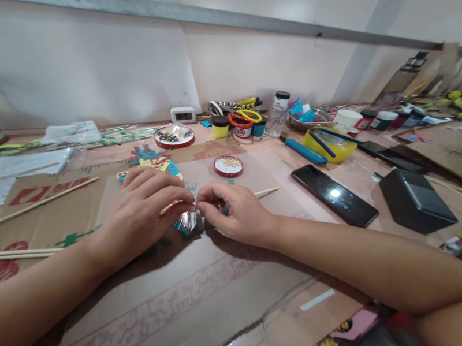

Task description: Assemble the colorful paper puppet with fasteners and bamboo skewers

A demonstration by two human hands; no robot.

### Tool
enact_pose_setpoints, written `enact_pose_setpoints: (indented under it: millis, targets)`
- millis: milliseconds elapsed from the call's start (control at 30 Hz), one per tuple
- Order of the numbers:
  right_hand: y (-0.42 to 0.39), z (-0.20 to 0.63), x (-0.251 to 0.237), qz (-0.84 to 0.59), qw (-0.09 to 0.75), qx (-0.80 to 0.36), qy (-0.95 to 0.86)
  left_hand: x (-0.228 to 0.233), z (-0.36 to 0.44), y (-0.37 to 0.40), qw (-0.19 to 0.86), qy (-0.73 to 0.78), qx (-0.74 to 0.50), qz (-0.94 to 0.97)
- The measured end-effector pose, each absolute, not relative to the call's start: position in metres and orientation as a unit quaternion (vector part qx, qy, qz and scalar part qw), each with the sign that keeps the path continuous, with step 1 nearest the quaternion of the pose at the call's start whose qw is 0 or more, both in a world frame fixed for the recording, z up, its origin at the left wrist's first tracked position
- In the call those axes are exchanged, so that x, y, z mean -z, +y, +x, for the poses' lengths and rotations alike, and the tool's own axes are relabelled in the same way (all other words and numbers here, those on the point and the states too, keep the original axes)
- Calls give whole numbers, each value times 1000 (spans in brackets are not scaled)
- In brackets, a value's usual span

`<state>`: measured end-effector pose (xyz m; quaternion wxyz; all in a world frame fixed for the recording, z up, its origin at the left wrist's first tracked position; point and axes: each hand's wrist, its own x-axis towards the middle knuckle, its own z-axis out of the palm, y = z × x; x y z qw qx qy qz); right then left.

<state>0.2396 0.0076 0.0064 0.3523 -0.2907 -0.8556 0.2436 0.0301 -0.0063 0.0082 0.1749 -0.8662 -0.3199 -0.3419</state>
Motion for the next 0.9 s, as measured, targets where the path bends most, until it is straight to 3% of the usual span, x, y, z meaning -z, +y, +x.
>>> enact_pose_setpoints:
  millis: [300,667,900]
  targets:
    - [9,241,-5,-292,363,-257,-846,-11,29,-9,185,-317,344,-864]
    - [12,241,-2,-285,378,-175,-864,-10,33,-8,31,-345,333,-877]
    - [11,240,-1,-289,377,-165,-864,-10,33,-10,32,-355,338,-871]
